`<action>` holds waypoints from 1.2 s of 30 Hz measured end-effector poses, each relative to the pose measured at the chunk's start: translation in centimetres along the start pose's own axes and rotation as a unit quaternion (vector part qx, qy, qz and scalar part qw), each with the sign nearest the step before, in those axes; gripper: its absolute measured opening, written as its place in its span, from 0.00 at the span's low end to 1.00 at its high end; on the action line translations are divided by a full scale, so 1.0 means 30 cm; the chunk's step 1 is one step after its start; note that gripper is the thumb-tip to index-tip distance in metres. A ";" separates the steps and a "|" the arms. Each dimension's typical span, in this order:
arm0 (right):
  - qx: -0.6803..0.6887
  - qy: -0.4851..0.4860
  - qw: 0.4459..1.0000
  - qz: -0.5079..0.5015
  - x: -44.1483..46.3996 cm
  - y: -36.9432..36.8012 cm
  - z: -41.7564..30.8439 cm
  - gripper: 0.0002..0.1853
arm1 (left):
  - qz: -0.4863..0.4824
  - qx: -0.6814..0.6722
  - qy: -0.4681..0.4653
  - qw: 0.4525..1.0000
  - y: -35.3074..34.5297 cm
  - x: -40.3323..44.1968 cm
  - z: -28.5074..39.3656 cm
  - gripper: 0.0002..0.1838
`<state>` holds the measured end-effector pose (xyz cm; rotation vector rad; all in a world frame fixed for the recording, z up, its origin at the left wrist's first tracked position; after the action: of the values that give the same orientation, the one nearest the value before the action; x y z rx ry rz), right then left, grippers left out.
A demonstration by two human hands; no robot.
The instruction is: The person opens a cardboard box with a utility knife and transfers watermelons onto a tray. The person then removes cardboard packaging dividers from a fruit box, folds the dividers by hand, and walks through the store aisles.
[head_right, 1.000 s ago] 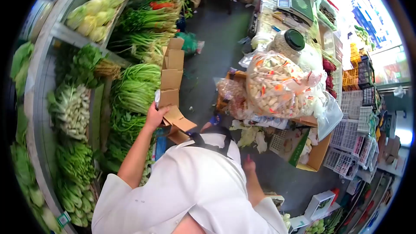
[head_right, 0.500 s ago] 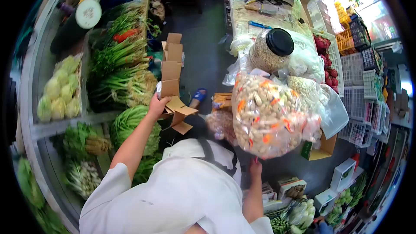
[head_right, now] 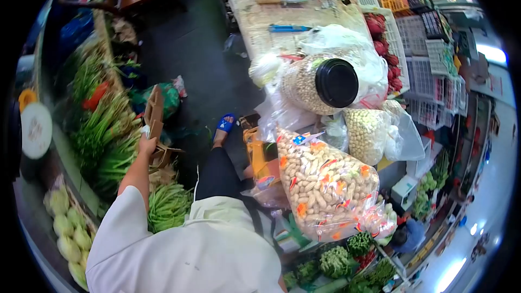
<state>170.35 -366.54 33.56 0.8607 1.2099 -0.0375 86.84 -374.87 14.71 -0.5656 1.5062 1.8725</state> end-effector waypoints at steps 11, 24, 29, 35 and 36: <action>0.119 -0.095 0.988 -0.014 -0.172 -0.213 -0.123 0.19 | -0.207 -0.240 -0.219 0.923 -0.732 0.177 1.324 0.30; 0.223 -0.094 0.970 -0.024 -0.181 -0.404 -0.192 0.19 | -0.386 -0.584 -0.080 0.710 -0.593 -0.256 1.670 0.40; 0.313 -0.076 0.947 -0.010 -0.183 -0.495 -0.175 0.19 | -0.311 -0.388 -0.203 0.843 -0.532 -0.214 1.654 0.25; 0.507 -0.121 0.853 0.040 -0.125 -0.575 -0.153 0.19 | -0.330 -0.227 -0.266 0.877 -0.520 -0.236 1.306 0.19; 0.525 -0.134 0.838 0.059 -0.113 -0.596 -0.131 0.18 | -0.365 -0.301 -0.148 0.868 -0.565 -0.184 1.183 0.18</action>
<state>157.69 -377.96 26.04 1.8146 0.8047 -0.7603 105.37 -339.77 15.59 -0.9203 0.3681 1.6607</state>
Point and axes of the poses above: each hand's wrist, its own x-axis towards the middle knuckle, its own y-axis out of the back of the hand, z = x × y, the point moved 7 cm from there along x, towards the middle knuckle, and after that the axes turned 9 degrees about -y, right-handed, at the moved point
